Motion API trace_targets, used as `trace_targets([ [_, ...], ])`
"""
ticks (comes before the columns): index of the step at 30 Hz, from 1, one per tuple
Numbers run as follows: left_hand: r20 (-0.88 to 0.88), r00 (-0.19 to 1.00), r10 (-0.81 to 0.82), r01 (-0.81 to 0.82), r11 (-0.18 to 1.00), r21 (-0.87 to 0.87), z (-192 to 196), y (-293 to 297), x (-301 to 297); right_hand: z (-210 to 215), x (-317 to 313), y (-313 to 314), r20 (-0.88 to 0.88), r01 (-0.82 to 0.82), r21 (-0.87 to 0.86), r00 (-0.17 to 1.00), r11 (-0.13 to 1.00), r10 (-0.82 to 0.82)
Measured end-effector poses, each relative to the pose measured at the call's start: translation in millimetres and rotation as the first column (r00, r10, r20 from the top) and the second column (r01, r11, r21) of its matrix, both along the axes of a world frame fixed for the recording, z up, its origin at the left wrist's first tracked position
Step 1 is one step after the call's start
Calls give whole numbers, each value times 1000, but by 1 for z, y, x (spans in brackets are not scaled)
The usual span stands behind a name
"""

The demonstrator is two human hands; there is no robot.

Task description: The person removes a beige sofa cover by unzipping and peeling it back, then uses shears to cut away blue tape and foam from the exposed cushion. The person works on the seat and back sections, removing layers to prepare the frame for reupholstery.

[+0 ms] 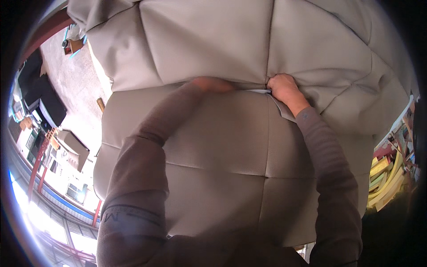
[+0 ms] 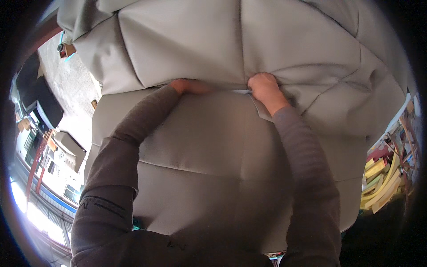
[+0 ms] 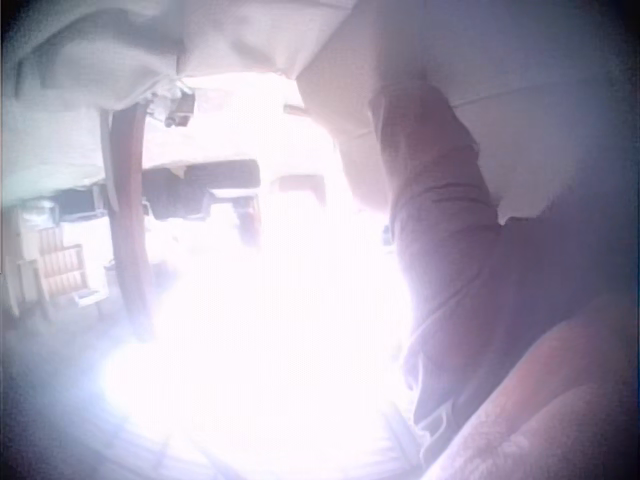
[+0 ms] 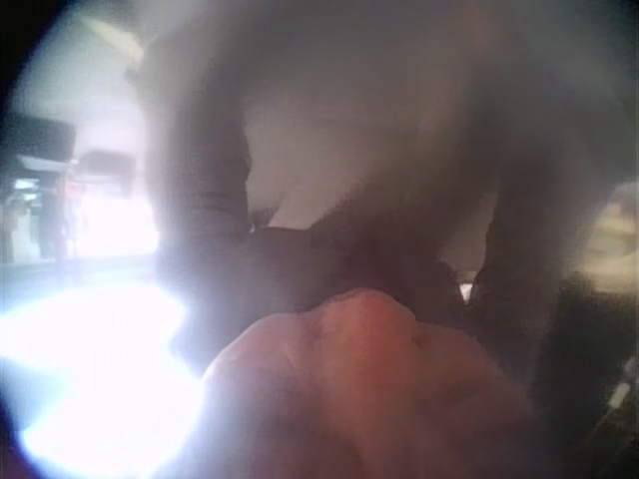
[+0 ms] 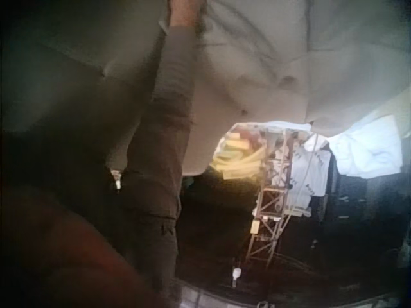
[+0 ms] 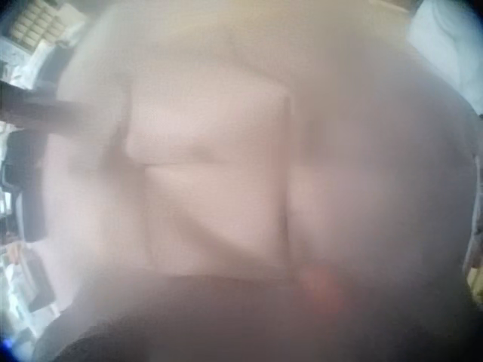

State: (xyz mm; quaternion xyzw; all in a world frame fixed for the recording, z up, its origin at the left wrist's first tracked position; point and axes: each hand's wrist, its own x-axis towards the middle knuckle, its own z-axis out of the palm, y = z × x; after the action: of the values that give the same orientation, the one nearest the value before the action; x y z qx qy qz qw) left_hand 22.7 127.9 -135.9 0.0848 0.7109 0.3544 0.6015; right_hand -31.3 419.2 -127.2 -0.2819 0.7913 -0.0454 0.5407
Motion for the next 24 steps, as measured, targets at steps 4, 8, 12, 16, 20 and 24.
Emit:
trace_targets([
  [4,-24,987,-160,161,986,44,10,13,-19,-1,1,-1,30,-24,-25,999,999,25],
  [8,9,983,-182,181,981,75,-1,16,-17,-12,4,-6,107,202,142,970,969,-218],
  [12,76,977,-202,196,978,71,4,9,-13,-21,5,-10,68,271,184,955,945,-288],
  [16,-75,966,-249,243,966,-85,28,29,-1,-19,2,-12,71,26,111,997,993,-34],
  [20,-436,900,-3,9,1000,13,20,90,8,2,-10,-18,25,49,139,998,989,-52],
  [24,-367,928,-55,116,983,145,-26,120,-4,58,-18,6,220,106,57,969,993,-116],
])
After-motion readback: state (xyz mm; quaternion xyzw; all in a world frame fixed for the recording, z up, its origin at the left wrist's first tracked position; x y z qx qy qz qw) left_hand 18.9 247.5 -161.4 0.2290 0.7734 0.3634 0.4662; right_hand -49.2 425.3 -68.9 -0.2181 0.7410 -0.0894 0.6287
